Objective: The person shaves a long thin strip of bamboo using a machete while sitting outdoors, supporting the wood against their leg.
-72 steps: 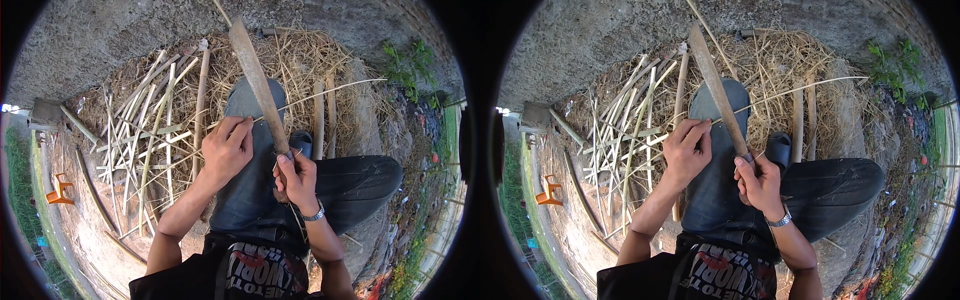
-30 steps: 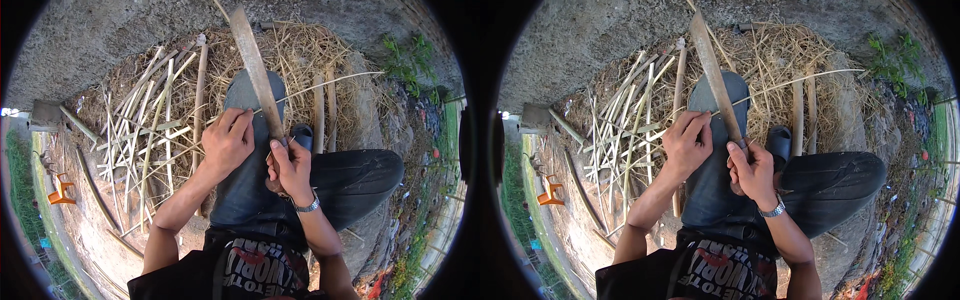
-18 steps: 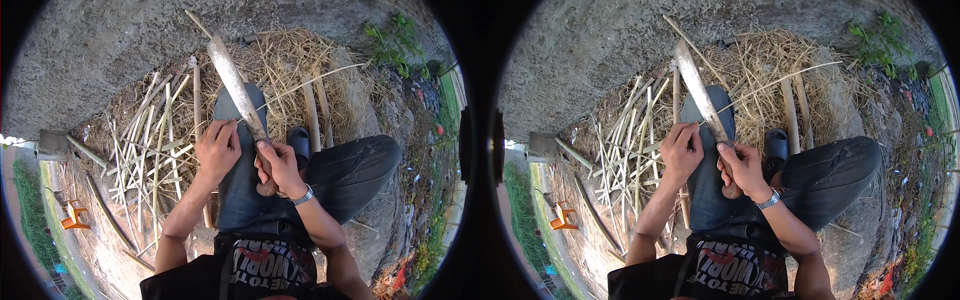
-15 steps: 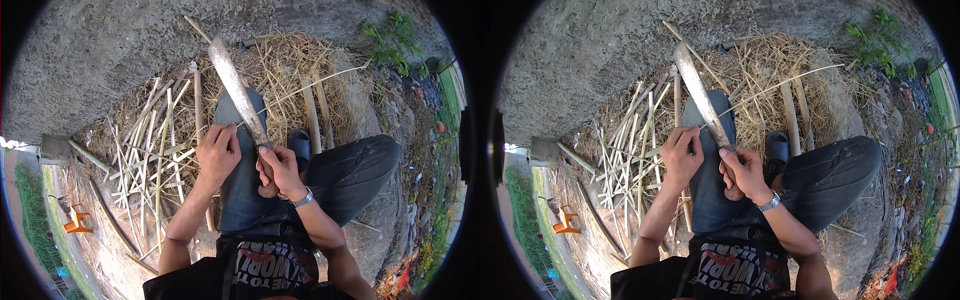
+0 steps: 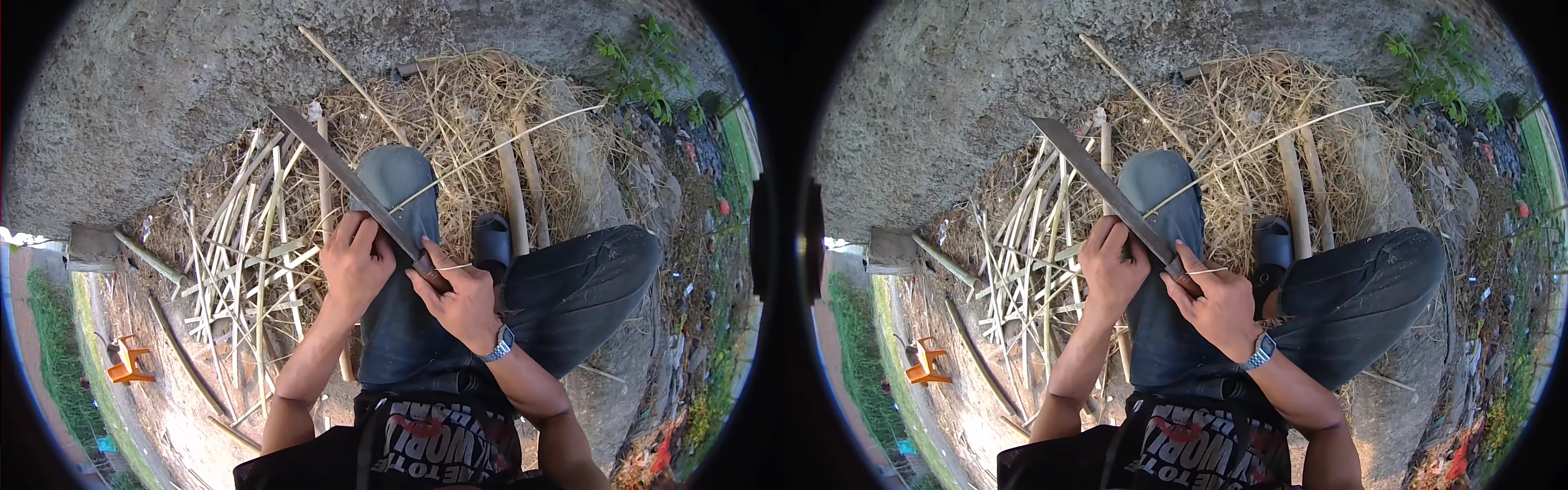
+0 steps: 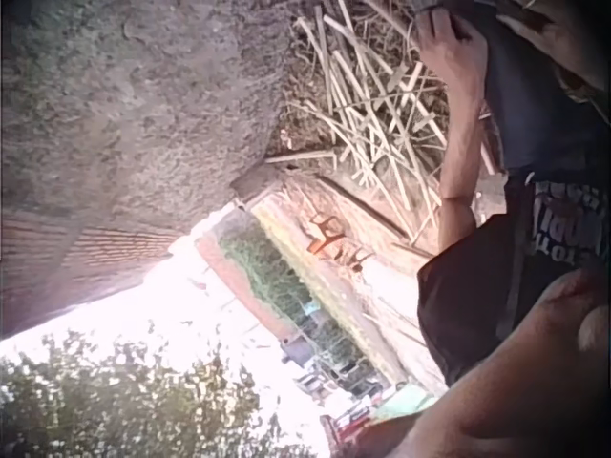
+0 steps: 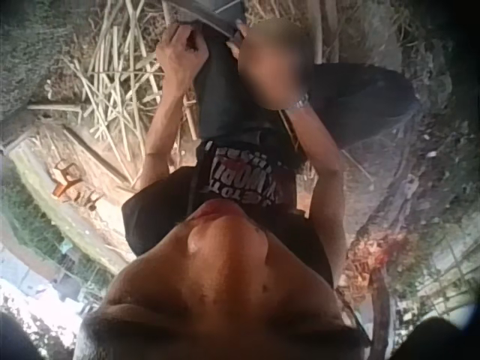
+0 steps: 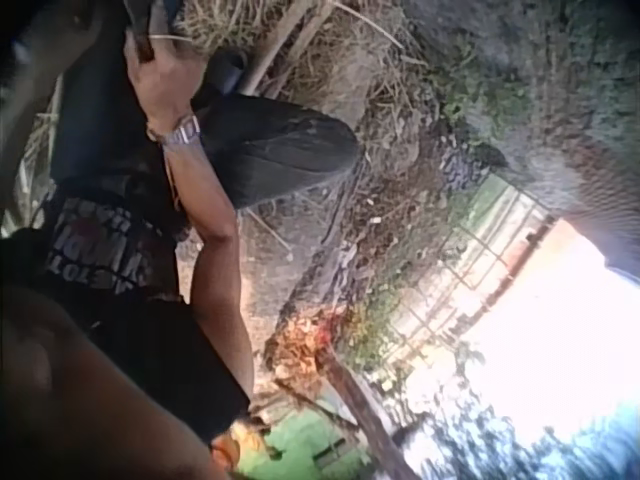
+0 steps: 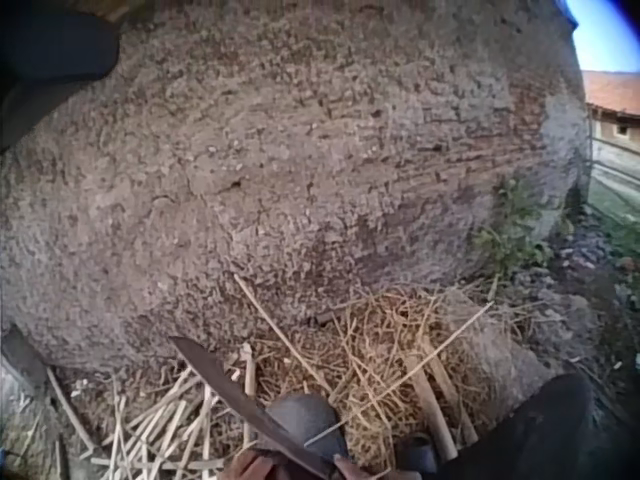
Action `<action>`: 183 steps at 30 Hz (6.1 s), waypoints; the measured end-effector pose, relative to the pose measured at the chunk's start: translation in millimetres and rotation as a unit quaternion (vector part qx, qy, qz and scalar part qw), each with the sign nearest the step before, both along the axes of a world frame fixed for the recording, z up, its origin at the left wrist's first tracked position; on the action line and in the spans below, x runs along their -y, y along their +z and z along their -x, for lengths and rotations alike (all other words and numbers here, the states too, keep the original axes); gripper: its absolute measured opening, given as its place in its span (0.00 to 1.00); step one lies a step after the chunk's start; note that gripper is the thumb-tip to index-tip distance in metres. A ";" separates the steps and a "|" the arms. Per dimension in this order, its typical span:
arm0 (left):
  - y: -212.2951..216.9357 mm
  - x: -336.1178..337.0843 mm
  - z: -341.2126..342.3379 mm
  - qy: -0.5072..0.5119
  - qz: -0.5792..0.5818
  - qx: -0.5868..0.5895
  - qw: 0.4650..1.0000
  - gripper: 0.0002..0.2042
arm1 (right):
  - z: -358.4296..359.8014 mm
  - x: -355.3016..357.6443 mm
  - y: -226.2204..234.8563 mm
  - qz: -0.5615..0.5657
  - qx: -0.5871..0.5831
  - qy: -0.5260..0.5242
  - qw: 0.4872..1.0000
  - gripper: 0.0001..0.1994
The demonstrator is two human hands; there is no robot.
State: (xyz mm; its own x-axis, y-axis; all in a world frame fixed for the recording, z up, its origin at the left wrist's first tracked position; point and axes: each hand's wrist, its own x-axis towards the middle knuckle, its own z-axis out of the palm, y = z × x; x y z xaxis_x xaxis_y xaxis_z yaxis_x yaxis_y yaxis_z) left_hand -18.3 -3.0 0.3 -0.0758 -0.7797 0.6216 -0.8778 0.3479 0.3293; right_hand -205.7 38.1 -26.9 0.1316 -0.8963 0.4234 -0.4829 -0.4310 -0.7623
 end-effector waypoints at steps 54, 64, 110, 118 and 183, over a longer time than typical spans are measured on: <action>42.6 4.8 -12.4 -0.072 -0.187 -0.180 0.963 0.12 | 65.2 38.8 18.6 -0.059 0.518 -0.257 0.814 0.14; 30.7 12.6 -17.0 -0.054 -0.238 -0.267 0.932 0.04 | 71.5 38.1 16.7 -0.094 0.557 -0.256 0.785 0.14; 157.9 111.7 -188.3 -0.024 -0.046 0.022 0.998 0.07 | 373.5 196.5 143.9 0.027 -0.124 -0.168 0.978 0.07; 183.2 116.7 -250.1 0.045 -0.095 0.010 0.994 0.07 | 406.3 206.1 143.9 0.036 -0.153 -0.182 0.971 0.07; 232.9 137.4 -206.2 0.302 -0.012 0.065 0.951 0.20 | 255.8 185.3 216.4 -0.021 -0.077 -0.162 0.983 0.10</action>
